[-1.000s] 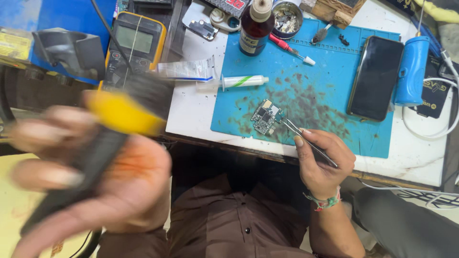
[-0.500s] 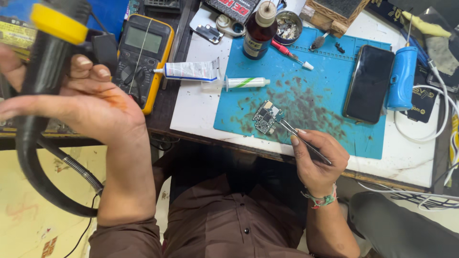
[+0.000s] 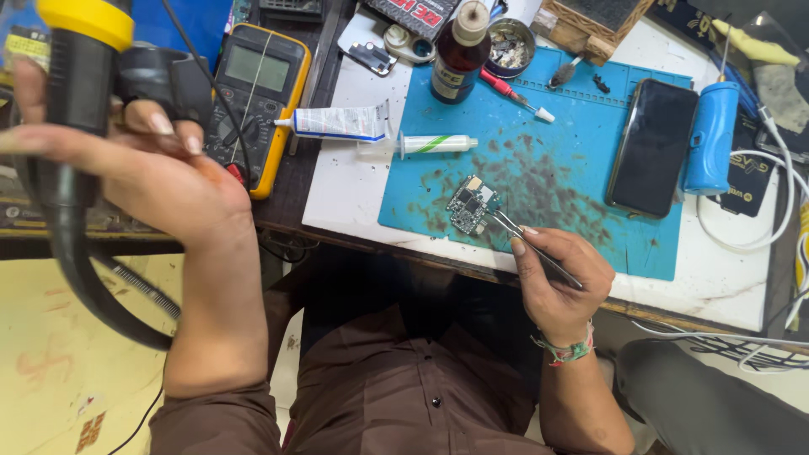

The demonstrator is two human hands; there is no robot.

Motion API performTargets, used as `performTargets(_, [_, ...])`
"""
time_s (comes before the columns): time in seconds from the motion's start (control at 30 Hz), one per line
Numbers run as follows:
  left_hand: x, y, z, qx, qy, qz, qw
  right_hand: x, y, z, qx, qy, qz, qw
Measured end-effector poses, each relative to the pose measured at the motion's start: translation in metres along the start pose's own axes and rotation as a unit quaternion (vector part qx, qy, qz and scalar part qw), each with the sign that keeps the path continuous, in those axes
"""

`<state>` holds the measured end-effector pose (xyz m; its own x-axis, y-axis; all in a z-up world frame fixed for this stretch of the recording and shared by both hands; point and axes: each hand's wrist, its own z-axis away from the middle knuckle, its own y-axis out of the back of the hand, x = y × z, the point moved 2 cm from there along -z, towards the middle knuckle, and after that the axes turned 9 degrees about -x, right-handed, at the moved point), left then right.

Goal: The person uses a hot air rework tool and a soldering iron to work on a small circuit board, applying flux from a syringe and using tweezers to hold components in place.

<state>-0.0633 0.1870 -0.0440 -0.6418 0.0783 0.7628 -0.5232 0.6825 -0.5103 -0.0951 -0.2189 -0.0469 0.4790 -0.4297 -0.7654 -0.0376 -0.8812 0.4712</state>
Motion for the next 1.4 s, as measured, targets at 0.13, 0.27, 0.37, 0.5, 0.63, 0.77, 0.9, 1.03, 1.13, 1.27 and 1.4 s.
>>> performTargets(0.13, [-0.003, -0.016, 0.023, -0.037, -0.037, -0.079, 0.995, 0.001, 0.0, -0.001, 0.002, 0.006, 0.005, 1.0])
performTargets(0.27, [0.002, -0.022, 0.038, -0.037, 0.041, -0.031, 0.998, -0.002, 0.0, -0.001, -0.002, 0.012, 0.005, 1.0])
performTargets(0.37, [0.002, -0.012, 0.041, -0.042, 0.095, 0.01, 0.995, 0.0, -0.001, 0.001, 0.0, 0.002, 0.002, 1.0])
performTargets(0.5, [-0.008, 0.009, 0.038, -0.058, 0.159, 0.133, 0.977, 0.0, -0.001, -0.001, -0.002, 0.002, -0.006, 1.0])
performTargets(0.63, [0.007, 0.011, 0.062, -0.034, 0.315, 0.278, 0.907, 0.001, -0.001, 0.001, 0.003, 0.008, -0.006, 1.0])
performTargets(0.77, [0.031, 0.006, 0.084, -0.121, 0.385, 0.313, 0.86, 0.001, -0.001, 0.001, 0.0, -0.003, -0.009, 1.0])
performTargets(0.9, [0.037, 0.008, 0.084, -0.104, -0.013, -0.293, 0.95, 0.003, 0.0, 0.002, 0.005, -0.012, -0.006, 1.0])
performTargets(1.03, [0.043, 0.009, 0.064, -0.205, -0.029, -0.515, 0.832, 0.003, 0.0, 0.001, 0.008, -0.013, 0.005, 1.0])
performTargets(1.13, [0.04, 0.014, 0.06, -0.207, 0.03, -0.543, 0.813, 0.004, 0.0, 0.002, 0.01, -0.012, 0.01, 1.0])
performTargets(1.27, [0.035, 0.025, 0.069, -0.237, -0.136, -0.588, 0.761, 0.004, 0.001, 0.002, 0.011, -0.02, 0.005, 1.0])
performTargets(1.4, [0.03, 0.011, 0.111, -0.237, -0.224, -0.532, 0.781, 0.005, 0.002, 0.003, 0.024, -0.021, 0.001, 1.0])
